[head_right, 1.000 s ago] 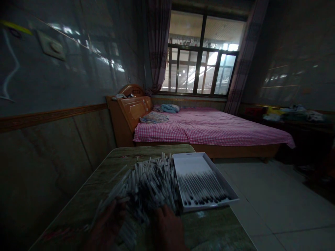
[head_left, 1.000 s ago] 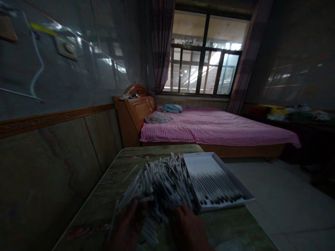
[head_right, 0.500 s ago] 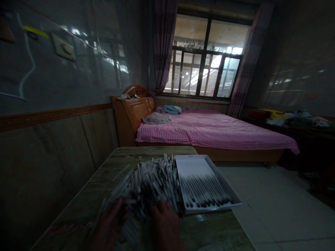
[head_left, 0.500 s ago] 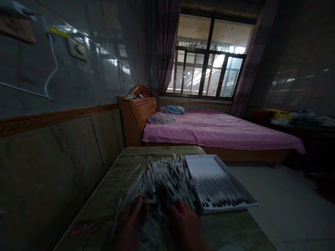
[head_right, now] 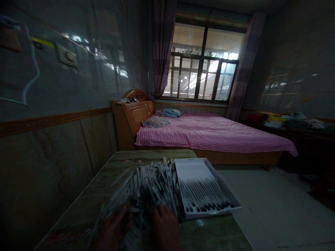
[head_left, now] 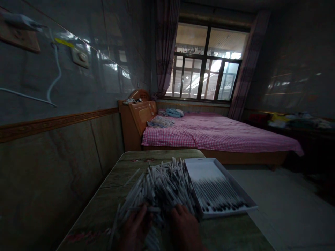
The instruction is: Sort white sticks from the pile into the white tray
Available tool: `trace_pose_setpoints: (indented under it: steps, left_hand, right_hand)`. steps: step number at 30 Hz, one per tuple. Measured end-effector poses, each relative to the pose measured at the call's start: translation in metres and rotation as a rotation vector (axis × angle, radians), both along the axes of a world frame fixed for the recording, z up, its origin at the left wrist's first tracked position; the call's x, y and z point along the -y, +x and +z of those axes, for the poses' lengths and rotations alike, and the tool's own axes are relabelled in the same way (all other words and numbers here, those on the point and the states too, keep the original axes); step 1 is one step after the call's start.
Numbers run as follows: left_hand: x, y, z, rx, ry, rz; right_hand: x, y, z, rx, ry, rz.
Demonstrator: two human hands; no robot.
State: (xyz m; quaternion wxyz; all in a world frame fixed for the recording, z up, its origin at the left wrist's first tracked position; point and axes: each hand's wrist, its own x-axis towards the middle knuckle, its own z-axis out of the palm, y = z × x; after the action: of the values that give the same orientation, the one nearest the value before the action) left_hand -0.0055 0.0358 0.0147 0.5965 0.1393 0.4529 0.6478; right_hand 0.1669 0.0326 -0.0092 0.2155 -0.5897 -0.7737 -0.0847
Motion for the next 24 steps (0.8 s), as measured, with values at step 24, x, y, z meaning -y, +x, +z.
trace_pose_setpoints:
  steps: [24]
  left_hand:
    - [-0.002,-0.001,0.001,0.022,-0.057,-0.03]
  right_hand:
    - [0.001,-0.005,0.005,0.025,-0.017,0.016]
